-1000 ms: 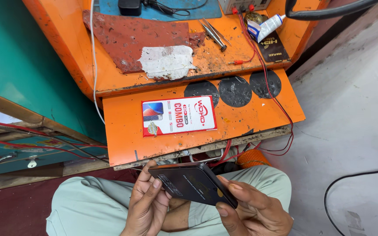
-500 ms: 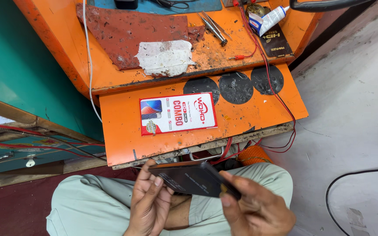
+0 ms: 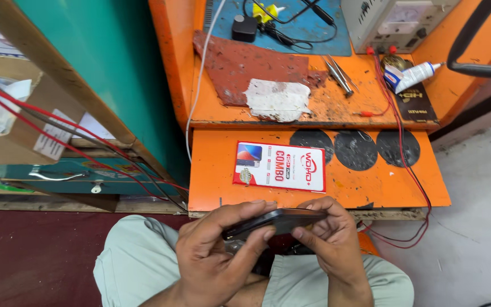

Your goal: The person applies adhesive from a tube to the frame of a mobile phone and then presses a replacement screen assembly onto the frame.

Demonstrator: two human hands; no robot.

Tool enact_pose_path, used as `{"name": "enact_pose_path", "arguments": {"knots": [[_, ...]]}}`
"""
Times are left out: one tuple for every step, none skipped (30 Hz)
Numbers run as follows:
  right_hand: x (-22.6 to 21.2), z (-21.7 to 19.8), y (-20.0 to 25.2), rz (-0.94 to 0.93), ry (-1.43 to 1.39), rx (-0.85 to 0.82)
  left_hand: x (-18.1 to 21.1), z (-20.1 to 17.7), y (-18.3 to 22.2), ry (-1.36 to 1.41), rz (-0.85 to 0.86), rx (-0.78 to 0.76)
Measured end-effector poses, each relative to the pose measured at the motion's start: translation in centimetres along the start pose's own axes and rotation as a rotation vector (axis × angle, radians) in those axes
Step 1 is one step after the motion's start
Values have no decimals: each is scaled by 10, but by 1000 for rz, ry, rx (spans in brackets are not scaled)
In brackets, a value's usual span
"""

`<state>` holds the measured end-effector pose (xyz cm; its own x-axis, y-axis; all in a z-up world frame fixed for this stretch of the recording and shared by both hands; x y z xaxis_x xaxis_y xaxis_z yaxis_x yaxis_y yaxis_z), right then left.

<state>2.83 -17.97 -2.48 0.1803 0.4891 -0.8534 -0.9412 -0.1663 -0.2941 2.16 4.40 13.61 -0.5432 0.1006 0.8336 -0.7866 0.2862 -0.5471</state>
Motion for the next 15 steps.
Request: {"name": "enact_pose_path", "arguments": {"knots": [[7, -1, 1, 40, -13, 7, 2, 0, 0, -7, 6, 24], [10, 1, 2, 42, -14, 4, 3, 2, -1, -9, 6, 27], [14, 5, 1, 57, -16, -25, 3, 3, -1, -2, 2, 37], [17, 8, 2, 71, -17, -49, 2, 5, -1, 8, -2, 44], [18, 8, 3, 72, -17, -48, 1, 7, -1, 9, -3, 44], [25, 16, 5, 132, -4, -116, 2, 10, -2, 16, 5, 30], [32, 23, 8, 191, 9, -184, 2, 14, -2, 23, 14, 17], [35, 23, 11, 191, 10, -176, 1, 18, -3, 28, 12, 12], [38, 23, 13, 187, 70, -158, -2, 23, -3, 44, 6, 6], [40, 21, 17, 186, 129, -140, -5, 28, -3, 61, -2, 1], [43, 21, 20, 189, 130, -133, -8, 32, -2, 67, -6, -3], [45, 21, 22, 171, 99, -133, -14, 37, -2, 123, -28, -20], [46, 22, 23, 152, 68, -133, -19, 42, -1, 180, -51, -37], [48, 21, 24, 152, 68, -130, -19, 42, 1, 182, -52, -40], [49, 21, 23, 135, 60, -130, -21, 41, 3, 213, -67, -49]]}}
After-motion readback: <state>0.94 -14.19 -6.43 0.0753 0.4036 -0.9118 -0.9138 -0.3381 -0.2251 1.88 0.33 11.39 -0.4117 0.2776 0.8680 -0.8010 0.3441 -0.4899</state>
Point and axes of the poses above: each hand's wrist, its own y-axis away from the middle knuckle, its own z-axis out of the palm, x = y × z, the point moved 10 cm from there along -y, towards the middle knuckle, and after that the axes turned 11 degrees about -x, right-handed, at the moved point
